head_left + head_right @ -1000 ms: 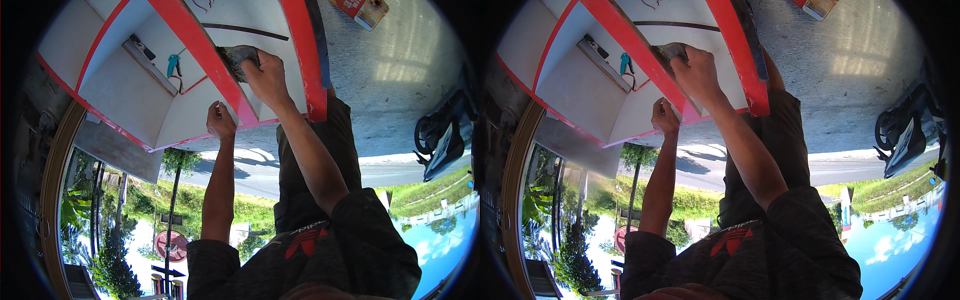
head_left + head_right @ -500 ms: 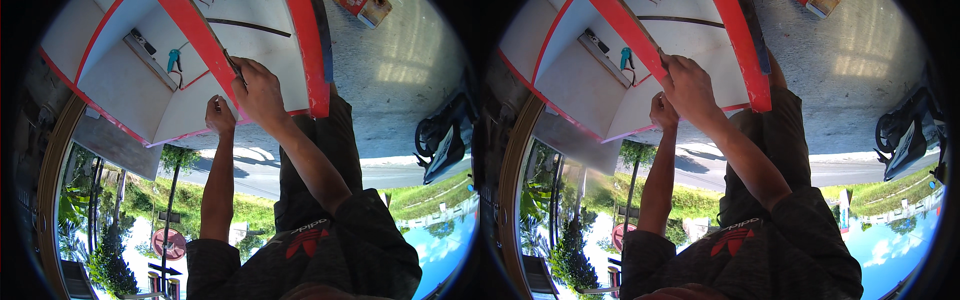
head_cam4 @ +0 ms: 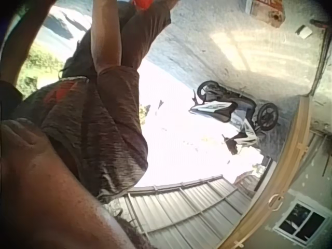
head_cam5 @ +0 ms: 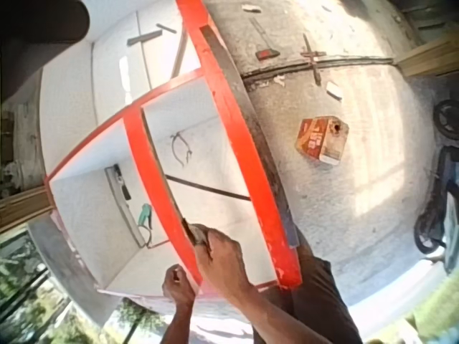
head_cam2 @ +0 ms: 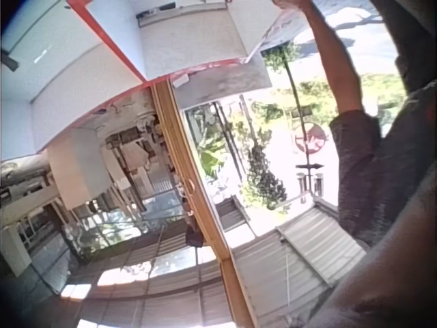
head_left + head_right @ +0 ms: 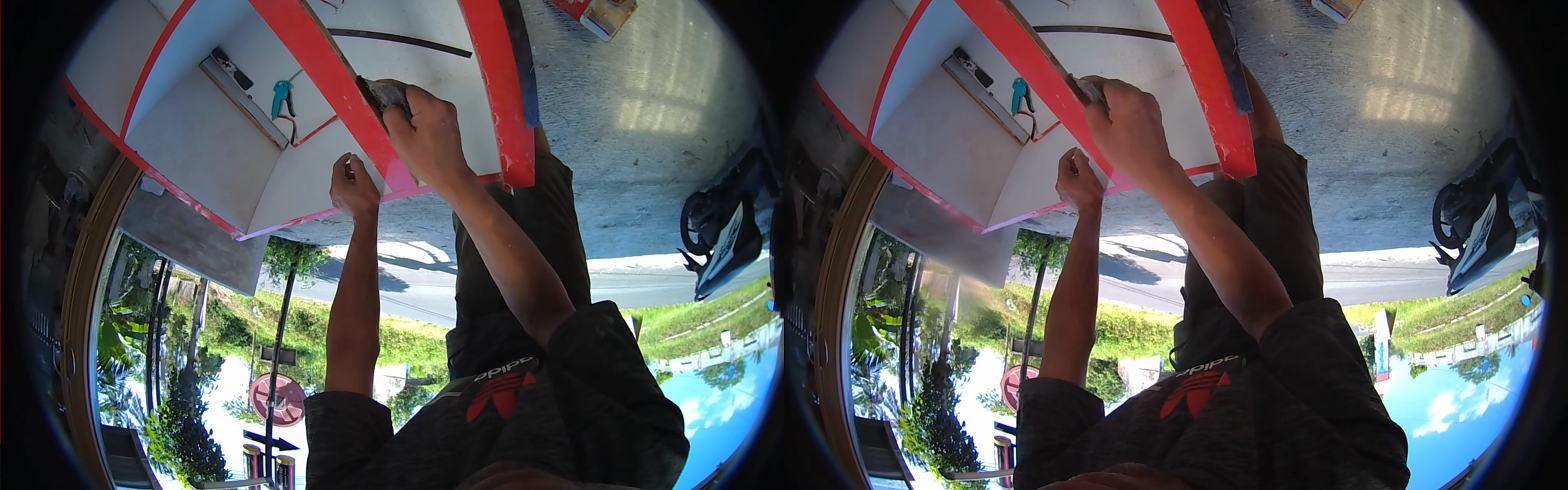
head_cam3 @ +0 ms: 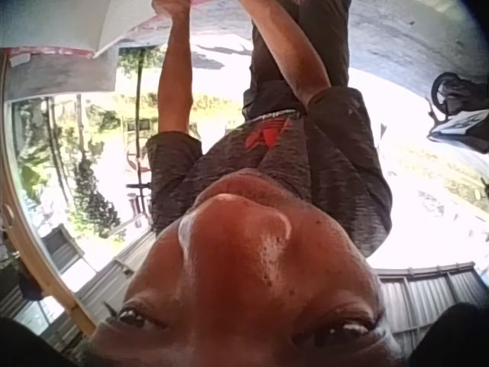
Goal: Applying and trimming laminate edge strips on a white cabinet using a putty knife and adhesive.
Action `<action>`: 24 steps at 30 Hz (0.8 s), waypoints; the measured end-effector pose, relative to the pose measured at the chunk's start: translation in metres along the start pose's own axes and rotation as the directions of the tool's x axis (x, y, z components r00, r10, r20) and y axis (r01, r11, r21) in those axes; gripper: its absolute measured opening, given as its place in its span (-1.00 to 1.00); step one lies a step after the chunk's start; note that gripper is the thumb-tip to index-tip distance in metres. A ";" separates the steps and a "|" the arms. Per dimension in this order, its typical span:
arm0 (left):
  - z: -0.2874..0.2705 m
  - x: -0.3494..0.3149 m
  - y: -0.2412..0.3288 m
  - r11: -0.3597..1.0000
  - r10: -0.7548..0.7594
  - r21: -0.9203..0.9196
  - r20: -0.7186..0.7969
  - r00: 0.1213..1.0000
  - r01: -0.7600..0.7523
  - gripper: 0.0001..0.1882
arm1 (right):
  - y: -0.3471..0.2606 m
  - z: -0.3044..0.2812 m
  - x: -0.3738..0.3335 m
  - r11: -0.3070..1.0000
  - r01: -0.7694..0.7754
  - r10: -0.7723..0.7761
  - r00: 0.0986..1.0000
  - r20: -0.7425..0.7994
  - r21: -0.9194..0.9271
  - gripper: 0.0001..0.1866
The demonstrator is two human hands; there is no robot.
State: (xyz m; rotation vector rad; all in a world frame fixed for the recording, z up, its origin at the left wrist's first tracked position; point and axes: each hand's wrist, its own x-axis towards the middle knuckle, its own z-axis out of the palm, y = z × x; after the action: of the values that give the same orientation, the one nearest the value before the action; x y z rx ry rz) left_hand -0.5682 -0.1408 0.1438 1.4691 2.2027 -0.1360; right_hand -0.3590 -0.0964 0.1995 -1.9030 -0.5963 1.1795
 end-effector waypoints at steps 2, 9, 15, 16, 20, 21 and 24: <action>-0.001 0.001 -0.002 1.000 0.011 0.008 -0.010 1.000 -0.011 -0.70 | -0.002 0.006 -0.006 0.991 0.127 -0.129 0.989 -0.073 -0.032 -0.71; 0.000 0.003 -0.005 1.000 -0.014 0.010 -0.016 1.000 0.014 -0.69 | -0.003 0.010 0.003 0.989 0.122 -0.128 0.988 -0.082 -0.079 -0.67; 0.002 0.001 -0.005 0.995 0.024 0.100 0.024 0.999 -0.026 -0.71 | -0.021 0.039 -0.004 0.938 0.256 -0.282 0.956 -0.085 -0.234 -0.63; 0.000 0.003 -0.007 0.992 0.002 0.126 0.039 0.999 -0.007 -0.71 | -0.021 0.039 -0.005 0.939 0.258 -0.283 0.955 -0.084 -0.229 -0.63; -0.002 0.006 -0.017 0.993 0.040 0.109 0.011 0.999 -0.041 -0.72 | -0.011 0.017 -0.003 0.968 0.236 -0.245 0.964 -0.103 -0.088 -0.67; -0.001 0.005 -0.013 0.997 0.019 0.069 -0.012 1.000 -0.018 -0.72 | -0.008 0.011 0.001 0.984 0.176 -0.177 0.978 -0.110 -0.016 -0.69; 0.000 0.004 -0.009 1.000 0.014 0.012 -0.025 1.000 -0.014 -0.72 | 0.001 0.004 0.025 0.991 0.130 -0.133 0.981 -0.143 -0.028 -0.71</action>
State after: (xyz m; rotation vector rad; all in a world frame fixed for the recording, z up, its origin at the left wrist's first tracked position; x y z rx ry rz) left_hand -0.5771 -0.1415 0.1401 1.5002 2.2142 -0.1270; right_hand -0.3511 -0.0767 0.1848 -1.9143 -0.6448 0.9458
